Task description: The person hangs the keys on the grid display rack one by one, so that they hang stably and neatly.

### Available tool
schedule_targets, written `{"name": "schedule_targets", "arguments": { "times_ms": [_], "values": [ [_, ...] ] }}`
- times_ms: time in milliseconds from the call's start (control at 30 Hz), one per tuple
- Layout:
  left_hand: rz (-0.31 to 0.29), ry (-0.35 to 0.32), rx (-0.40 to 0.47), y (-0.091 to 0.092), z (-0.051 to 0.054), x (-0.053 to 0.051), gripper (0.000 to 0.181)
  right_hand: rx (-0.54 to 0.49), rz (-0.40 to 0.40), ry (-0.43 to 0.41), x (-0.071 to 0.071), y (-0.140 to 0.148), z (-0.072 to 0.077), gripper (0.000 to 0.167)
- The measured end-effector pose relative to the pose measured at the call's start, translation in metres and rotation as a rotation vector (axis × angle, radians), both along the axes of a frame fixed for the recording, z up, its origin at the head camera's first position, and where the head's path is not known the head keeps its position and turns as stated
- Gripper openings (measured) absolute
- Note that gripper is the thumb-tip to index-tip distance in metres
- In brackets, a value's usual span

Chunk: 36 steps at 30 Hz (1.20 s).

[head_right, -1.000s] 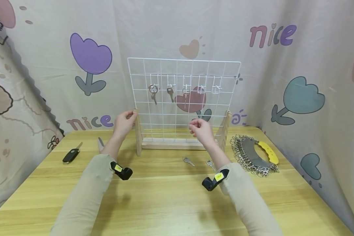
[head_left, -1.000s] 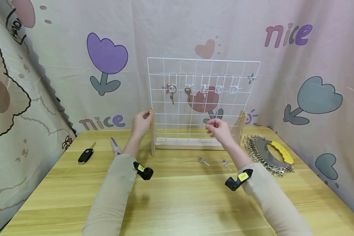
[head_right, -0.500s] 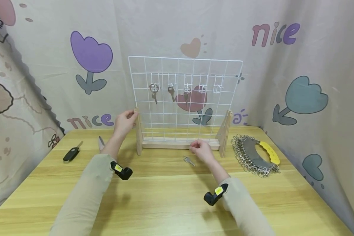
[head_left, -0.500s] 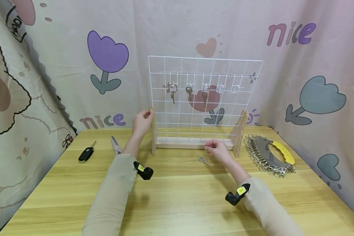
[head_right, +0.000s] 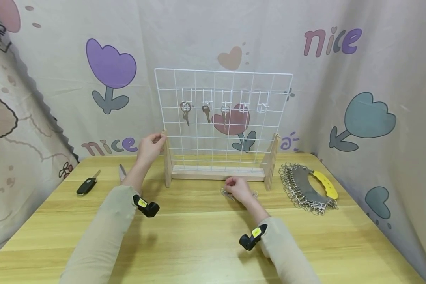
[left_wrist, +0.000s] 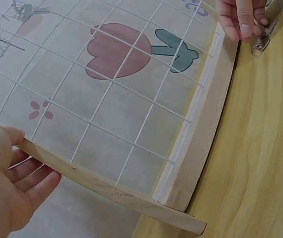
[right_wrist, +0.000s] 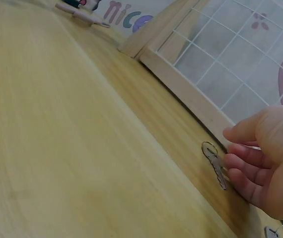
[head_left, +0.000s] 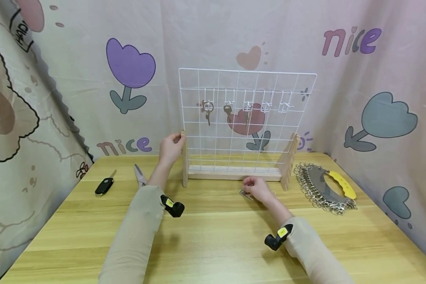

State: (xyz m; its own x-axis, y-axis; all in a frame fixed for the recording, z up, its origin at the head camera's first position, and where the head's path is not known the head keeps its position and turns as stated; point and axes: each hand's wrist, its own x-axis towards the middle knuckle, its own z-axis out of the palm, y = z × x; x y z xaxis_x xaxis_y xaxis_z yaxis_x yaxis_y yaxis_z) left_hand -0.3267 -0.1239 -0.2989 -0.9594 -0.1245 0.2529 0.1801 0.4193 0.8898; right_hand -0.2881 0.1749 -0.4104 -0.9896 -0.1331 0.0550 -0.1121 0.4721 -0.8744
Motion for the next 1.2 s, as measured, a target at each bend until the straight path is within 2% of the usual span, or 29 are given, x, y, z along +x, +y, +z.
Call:
{"name": "schedule_targets", "arguments": {
  "times_ms": [167,300,667,1033,1200],
  "values": [
    [-0.005,0.005,0.006,0.000,0.000,0.001,0.044,0.135,0.001,0.067,0.002,-0.003,0.000,0.016],
    [-0.004,0.022,-0.005,0.000,-0.001,0.001,0.044,0.185,0.007,0.067,0.004,-0.006,0.000,0.014],
    [-0.010,0.014,0.006,-0.001,-0.002,0.000,0.044,0.282,-0.005,0.076,0.001,-0.008,-0.002,0.009],
    [-0.006,0.010,-0.002,0.000,0.001,0.001,0.043,0.337,0.082,0.012,-0.003,-0.011,0.005,0.006],
    [-0.007,0.013,-0.004,0.000,0.000,0.001,0.043,0.356,0.096,0.034,-0.001,-0.011,0.004,0.004]
  ]
}}
